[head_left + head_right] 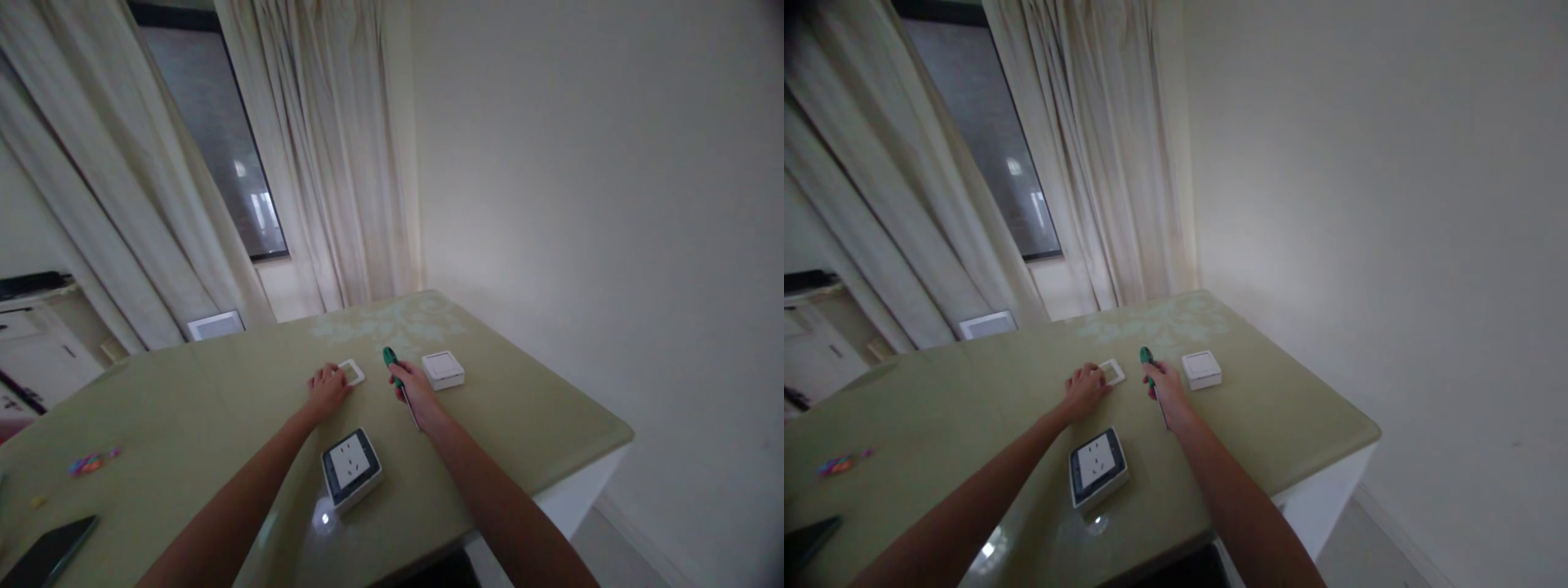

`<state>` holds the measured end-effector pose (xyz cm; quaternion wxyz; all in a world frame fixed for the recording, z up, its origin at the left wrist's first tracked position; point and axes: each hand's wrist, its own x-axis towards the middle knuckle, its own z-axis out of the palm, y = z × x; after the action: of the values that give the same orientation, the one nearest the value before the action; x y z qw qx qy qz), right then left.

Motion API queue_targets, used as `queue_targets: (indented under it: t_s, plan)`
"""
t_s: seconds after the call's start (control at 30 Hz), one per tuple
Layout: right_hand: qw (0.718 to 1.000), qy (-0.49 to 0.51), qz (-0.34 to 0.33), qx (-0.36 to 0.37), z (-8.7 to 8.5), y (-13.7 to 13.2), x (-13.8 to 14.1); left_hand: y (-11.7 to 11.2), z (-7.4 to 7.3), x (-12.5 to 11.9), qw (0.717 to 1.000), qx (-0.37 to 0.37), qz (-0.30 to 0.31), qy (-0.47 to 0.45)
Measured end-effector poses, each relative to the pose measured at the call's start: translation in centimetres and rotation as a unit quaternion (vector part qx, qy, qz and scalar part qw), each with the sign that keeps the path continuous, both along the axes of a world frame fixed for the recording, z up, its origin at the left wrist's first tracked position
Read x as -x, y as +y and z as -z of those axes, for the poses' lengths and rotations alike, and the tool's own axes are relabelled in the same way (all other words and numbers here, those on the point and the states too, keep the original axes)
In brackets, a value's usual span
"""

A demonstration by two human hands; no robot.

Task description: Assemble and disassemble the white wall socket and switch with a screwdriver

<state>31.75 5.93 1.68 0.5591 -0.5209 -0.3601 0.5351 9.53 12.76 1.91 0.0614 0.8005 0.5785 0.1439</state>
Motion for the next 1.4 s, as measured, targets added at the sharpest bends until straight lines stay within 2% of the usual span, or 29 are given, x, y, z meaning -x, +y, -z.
queue_targets:
  t_s: [0.13, 0.27, 0.4, 0.47, 0.53, 0.67, 0.77, 0.9, 1.03, 1.1, 1.2, 1.4]
  plan:
    - [1.000, 0.013, 0.000, -0.012, -0.5, -0.2, 0.3, -2.7, -1.6, 2.4, 0.999, -0.001, 0.026, -0.024]
    - [0.999, 0.031, 0.008, -0.013, -0.8, -0.1, 0.4, -8.7, -2.9, 4.5, 0.994, 0.001, 0.101, -0.048]
    - [0.999, 0.046, 0.027, 0.001, -0.8, 0.2, 0.3, -14.4, -2.5, 4.9, 0.984, 0.020, 0.165, -0.059]
    - [0.998, 0.050, 0.038, 0.001, -0.8, 0.2, 0.2, -15.8, -2.1, 4.5, 0.980, 0.029, 0.189, -0.063]
    - [0.997, 0.052, 0.049, -0.005, -0.8, 0.1, 0.0, -16.2, -1.9, 4.1, 0.978, 0.031, 0.194, -0.068]
    - [0.994, 0.064, 0.079, -0.035, -1.2, -0.1, -0.9, -16.1, -1.5, 3.6, 0.983, 0.022, 0.165, -0.077]
    - [0.986, 0.083, 0.130, -0.064, -1.8, 0.1, -2.3, -16.1, -1.3, 3.7, 0.986, 0.021, 0.147, -0.076]
    - [0.958, 0.118, 0.247, -0.087, -2.4, 0.5, -4.9, -15.9, -1.3, 3.9, 0.986, 0.046, 0.147, -0.065]
    - [0.912, 0.155, 0.372, -0.078, -2.4, 0.7, -8.5, -14.4, -1.5, 2.8, 0.983, 0.061, 0.166, -0.057]
    - [0.892, 0.173, 0.413, -0.058, -2.1, 0.5, -10.2, -12.9, -1.5, 1.2, 0.980, 0.062, 0.180, -0.052]
    - [0.878, 0.194, 0.436, -0.020, -1.5, 0.4, -11.9, -9.8, -1.2, -2.5, 0.978, 0.053, 0.196, -0.046]
    - [0.896, 0.213, 0.387, 0.047, -0.2, 0.6, -12.1, -3.6, -0.1, -9.7, 0.975, 0.025, 0.208, -0.076]
